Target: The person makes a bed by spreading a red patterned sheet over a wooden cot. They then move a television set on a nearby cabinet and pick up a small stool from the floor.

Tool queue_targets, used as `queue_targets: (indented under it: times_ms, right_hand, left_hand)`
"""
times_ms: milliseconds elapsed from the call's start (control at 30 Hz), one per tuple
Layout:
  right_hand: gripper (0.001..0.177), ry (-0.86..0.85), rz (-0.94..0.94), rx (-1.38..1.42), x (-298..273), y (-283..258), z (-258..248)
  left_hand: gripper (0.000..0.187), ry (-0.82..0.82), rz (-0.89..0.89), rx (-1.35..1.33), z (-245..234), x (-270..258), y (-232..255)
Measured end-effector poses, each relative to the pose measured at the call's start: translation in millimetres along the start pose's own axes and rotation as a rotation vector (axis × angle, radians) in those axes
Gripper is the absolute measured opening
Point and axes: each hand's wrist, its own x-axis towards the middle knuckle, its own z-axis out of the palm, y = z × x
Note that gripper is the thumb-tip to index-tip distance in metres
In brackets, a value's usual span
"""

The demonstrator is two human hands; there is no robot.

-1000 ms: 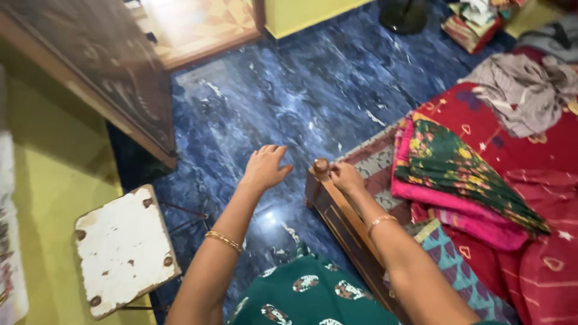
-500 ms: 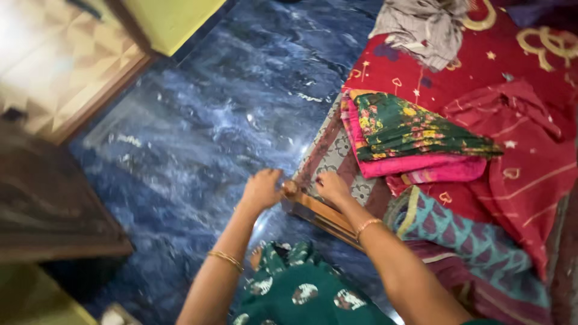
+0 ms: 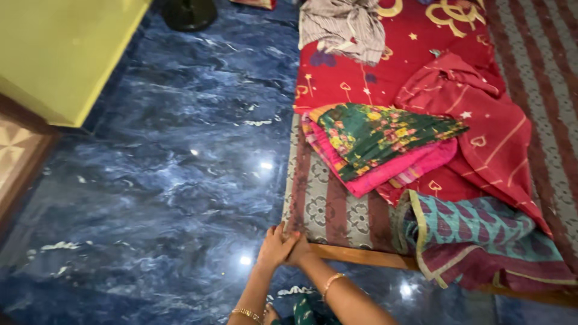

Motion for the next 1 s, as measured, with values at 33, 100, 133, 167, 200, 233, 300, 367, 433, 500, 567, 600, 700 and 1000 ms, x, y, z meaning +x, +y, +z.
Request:
queue_targets:
  times_ms: [33,100,133,167,200,233,300,367,433,500,567,600,700,1000]
  right_hand:
    - [0.068,0.020,-0.018,-0.015,-0.1,2.4,7.5]
    - [0.068,0.070,-0.058,-0.049,5.3,14.0,19.3]
    - [0.069,0.036,-0.028,-0.022,5.6,18.2,26.6]
    - [0.070,0.003,0.002,0.005,4.4,20.9,33.6]
    - [0.070,-0.029,0.029,0.033,5.5,23.7,39.1]
    - [0.070,0.039,-0.002,0.067,4.6,26.1,45.0]
    - [0.069,0.177,-0.078,0.134,3.5,28.1,56.7]
    - [0.061,0.114,-0.065,0.049,14.4,27.8,64.9]
    - [0.058,0.082,-0.059,0.035,17.5,26.9,72.5]
    - [0.059,0.090,-0.056,0.088,19.5,26.2,77.6]
    - [0.058,0.145,-0.130,0.006,28.1,22.7,78.6]
    - [0.058,0.169,-0.162,-0.035,29.5,23.1,79.1]
    - [0.046,0.104,-0.266,0.000,32.6,14.9,64.4]
    - [0.066,0.079,-0.244,0.074,3.3,24.6,30.2]
  left_hand:
    - [0.080,-0.044,-0.032,0.017,7.5,4.1,-0.1]
    - [0.077,-0.131,-0.118,0.068,17.7,15.9,7.6]
    - [0.075,-0.177,-0.175,0.103,22.7,18.8,12.2]
    - [0.073,-0.224,-0.232,0.138,28.2,19.7,17.5]
    - [0.075,-0.218,-0.264,0.137,30.0,21.2,20.5]
    - [0.078,-0.211,-0.296,0.136,29.3,22.6,21.8]
    - [0.079,-0.175,-0.351,0.170,28.8,21.8,30.0]
    - [0.075,-0.121,-0.400,0.234,32.2,18.9,35.2]
    - [0.069,-0.037,-0.350,0.223,34.6,17.7,34.5]
    - [0.063,0.029,-0.343,0.195,35.6,15.0,30.1]
    - [0.058,0.071,-0.370,0.149,34.8,16.8,26.9]
    - [0.056,0.089,-0.375,0.115,34.1,17.3,24.4]
    - [0.052,0.114,-0.404,0.062,43.1,12.2,16.5]
    - [0.060,0.129,-0.450,0.084,58.2,12.5,7.0]
